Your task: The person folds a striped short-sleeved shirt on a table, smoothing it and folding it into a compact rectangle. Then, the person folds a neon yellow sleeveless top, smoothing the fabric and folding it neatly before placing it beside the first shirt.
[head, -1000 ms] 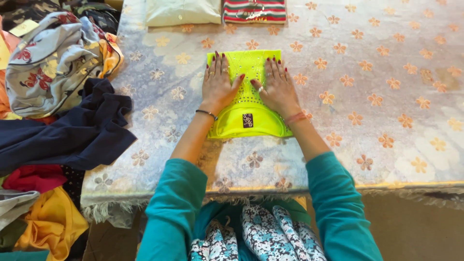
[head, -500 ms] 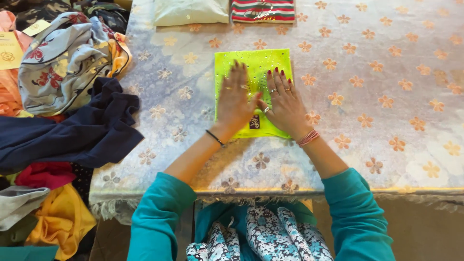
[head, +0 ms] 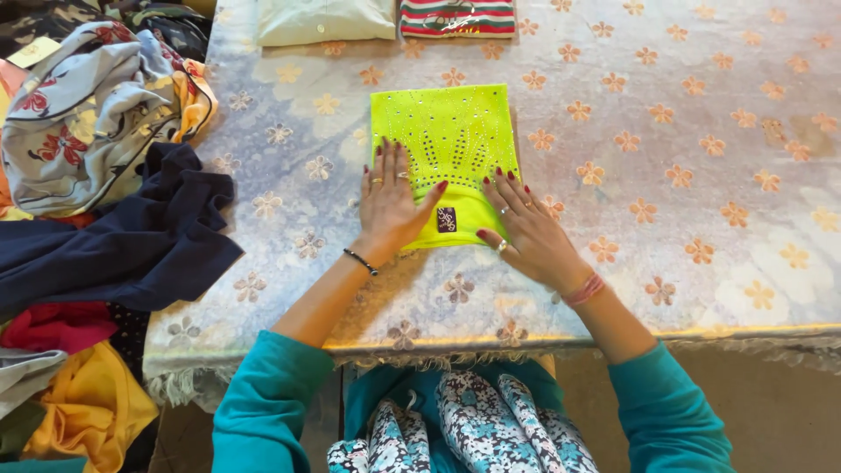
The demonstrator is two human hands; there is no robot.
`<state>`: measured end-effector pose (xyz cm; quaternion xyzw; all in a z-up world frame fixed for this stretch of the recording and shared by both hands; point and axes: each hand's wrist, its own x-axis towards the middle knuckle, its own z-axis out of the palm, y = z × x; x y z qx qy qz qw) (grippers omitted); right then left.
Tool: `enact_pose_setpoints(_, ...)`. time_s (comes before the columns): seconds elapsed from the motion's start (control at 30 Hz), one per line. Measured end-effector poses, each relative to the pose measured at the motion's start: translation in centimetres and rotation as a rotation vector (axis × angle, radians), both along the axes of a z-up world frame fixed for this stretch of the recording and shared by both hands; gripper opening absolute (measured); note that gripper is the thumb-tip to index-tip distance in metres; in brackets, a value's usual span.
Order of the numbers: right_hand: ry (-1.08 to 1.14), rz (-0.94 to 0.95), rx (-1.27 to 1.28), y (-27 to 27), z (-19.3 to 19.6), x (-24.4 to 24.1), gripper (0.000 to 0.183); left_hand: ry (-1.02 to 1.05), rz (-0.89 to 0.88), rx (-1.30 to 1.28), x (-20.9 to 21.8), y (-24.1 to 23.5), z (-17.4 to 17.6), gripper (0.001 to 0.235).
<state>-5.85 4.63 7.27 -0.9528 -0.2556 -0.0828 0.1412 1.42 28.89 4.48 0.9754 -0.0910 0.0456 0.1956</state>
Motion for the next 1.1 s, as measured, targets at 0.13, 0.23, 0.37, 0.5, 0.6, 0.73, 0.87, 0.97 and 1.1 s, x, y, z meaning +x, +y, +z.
enact_pose_setpoints(0.13,0.045,-0.002,0.192,-2.0,-0.7,0.4,0.067,0.014,0.026,-0.163,3.1,1.8,-2.9,0.098)
enact_pose_setpoints(0.23,-0.037,-0.336,0.294,-3.7,-2.7,1.8,0.047,0.070,0.075,-1.167,5.6,3.4,-4.6,0.088)
enact_pose_setpoints(0.37,0.173,-0.544,0.452,-3.4,-1.0,1.5,0.039,0.367,0.192,-1.338,6.7,5.9,-5.0,0.081)
enact_pose_setpoints(0.5,0.265,-0.641,0.129,-1.3,1.8,0.7,0.046,0.343,0.141,-0.614,4.3,6.6,0.0,0.060)
enact_pose_setpoints(0.6,0.242,-0.519,0.157,-1.4,0.8,0.8,0.042,0.313,-0.041,-0.168,4.3,7.1,-0.5,0.067)
enact_pose_setpoints(0.73,0.191,-0.397,0.257,-2.9,-1.6,1.3,0.040,0.456,-0.055,-0.347,3.4,6.4,-1.0,0.059)
enact_pose_setpoints(0.87,0.442,-0.352,0.750,-1.9,0.7,0.8,0.038,0.273,0.039,-0.709,3.9,6.4,-5.6,0.075)
enact_pose_setpoints(0.97,0.654,-0.353,0.963,-1.5,1.6,0.8,0.050,0.032,-0.048,-0.685,4.7,6.4,-8.2,0.094)
enact_pose_setpoints(1.1,0.708,-0.328,1.143,-1.4,2.7,0.8,0.050,0.235,-0.071,-0.719,3.4,5.7,-5.4,0.107)
